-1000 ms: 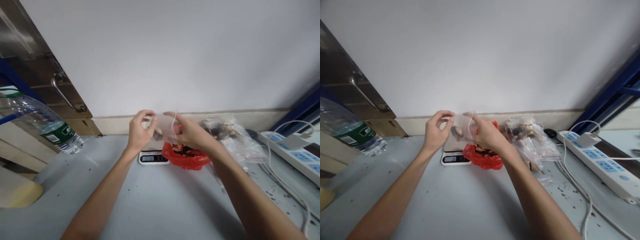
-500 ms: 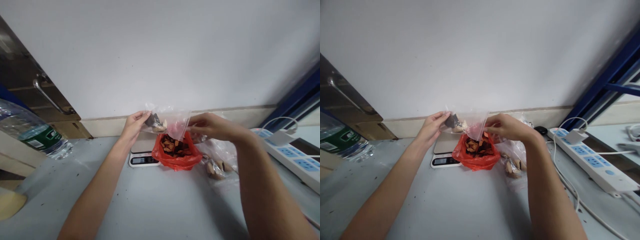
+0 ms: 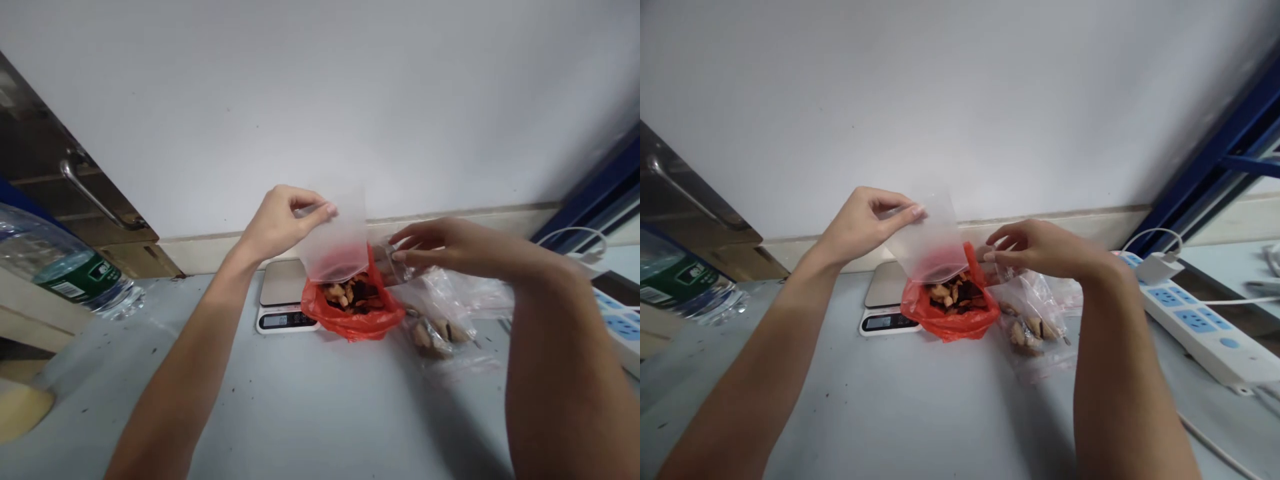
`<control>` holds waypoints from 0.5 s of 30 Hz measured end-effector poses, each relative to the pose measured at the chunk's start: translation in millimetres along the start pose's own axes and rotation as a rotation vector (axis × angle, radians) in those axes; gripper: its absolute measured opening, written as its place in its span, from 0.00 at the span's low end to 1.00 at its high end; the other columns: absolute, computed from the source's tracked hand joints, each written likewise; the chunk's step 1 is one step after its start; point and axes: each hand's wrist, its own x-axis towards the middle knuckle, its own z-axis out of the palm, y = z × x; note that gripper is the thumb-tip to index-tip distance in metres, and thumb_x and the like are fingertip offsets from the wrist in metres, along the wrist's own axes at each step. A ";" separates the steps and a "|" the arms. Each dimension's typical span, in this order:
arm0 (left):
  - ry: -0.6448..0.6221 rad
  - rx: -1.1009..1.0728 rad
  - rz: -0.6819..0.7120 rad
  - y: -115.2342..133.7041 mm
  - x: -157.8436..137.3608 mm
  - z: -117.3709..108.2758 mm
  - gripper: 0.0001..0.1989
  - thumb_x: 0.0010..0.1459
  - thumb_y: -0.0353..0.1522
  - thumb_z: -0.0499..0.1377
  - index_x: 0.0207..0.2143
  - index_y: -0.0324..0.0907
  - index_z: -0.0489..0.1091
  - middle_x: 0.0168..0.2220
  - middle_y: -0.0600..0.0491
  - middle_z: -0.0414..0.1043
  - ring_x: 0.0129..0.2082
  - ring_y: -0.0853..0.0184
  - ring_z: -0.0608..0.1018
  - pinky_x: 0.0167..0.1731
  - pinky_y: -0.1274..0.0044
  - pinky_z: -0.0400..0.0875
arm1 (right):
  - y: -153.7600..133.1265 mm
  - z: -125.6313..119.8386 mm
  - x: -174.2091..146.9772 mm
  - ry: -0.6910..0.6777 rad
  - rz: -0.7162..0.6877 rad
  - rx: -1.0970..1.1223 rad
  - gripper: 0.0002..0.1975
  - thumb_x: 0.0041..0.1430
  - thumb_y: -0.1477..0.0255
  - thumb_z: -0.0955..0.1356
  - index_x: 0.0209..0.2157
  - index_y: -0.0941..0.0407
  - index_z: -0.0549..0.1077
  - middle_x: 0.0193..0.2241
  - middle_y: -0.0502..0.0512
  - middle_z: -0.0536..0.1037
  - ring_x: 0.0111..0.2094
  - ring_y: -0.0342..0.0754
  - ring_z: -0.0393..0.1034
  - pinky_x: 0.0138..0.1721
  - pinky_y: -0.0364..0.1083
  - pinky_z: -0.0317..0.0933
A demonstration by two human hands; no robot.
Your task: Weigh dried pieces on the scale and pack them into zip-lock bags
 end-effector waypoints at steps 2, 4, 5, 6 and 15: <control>0.022 -0.008 0.009 4.8 -0.7 -1.9 0.08 0.59 0.32 0.66 0.29 0.39 0.82 0.32 0.51 0.83 0.38 0.63 0.83 0.45 0.74 0.73 | -5.7 5.7 3.3 0.030 -0.021 0.025 0.33 0.46 0.52 0.75 0.51 0.54 0.80 0.42 0.63 0.85 0.40 0.57 0.80 0.38 0.52 0.73; 0.065 -0.055 0.020 5.5 -2.3 -2.9 0.07 0.60 0.32 0.67 0.29 0.40 0.83 0.32 0.51 0.83 0.38 0.63 0.83 0.45 0.74 0.73 | -13.5 13.0 6.8 -0.008 -0.054 0.080 0.35 0.43 0.54 0.77 0.54 0.53 0.79 0.45 0.62 0.84 0.44 0.58 0.79 0.42 0.52 0.73; 0.088 -0.086 0.028 4.3 -3.6 -3.3 0.07 0.60 0.33 0.67 0.30 0.40 0.83 0.33 0.51 0.83 0.38 0.64 0.83 0.45 0.74 0.73 | -17.7 17.0 8.7 -0.043 -0.066 0.120 0.34 0.43 0.55 0.77 0.53 0.53 0.80 0.44 0.60 0.84 0.43 0.58 0.79 0.41 0.52 0.73; 0.113 -0.122 0.037 1.8 -5.1 -3.8 0.07 0.60 0.34 0.67 0.30 0.40 0.83 0.33 0.51 0.83 0.38 0.64 0.83 0.45 0.75 0.73 | -21.8 21.1 10.7 -0.076 -0.072 0.159 0.31 0.43 0.56 0.77 0.50 0.53 0.81 0.41 0.58 0.84 0.41 0.57 0.79 0.39 0.51 0.73; 0.439 -0.399 -0.277 -75.4 -44.3 -32.0 0.20 0.51 0.45 0.70 0.42 0.42 0.79 0.43 0.47 0.82 0.46 0.61 0.81 0.42 0.74 0.75 | -61.0 70.6 34.3 0.227 -0.176 0.455 0.10 0.48 0.63 0.72 0.25 0.54 0.71 0.26 0.53 0.79 0.33 0.52 0.75 0.35 0.48 0.69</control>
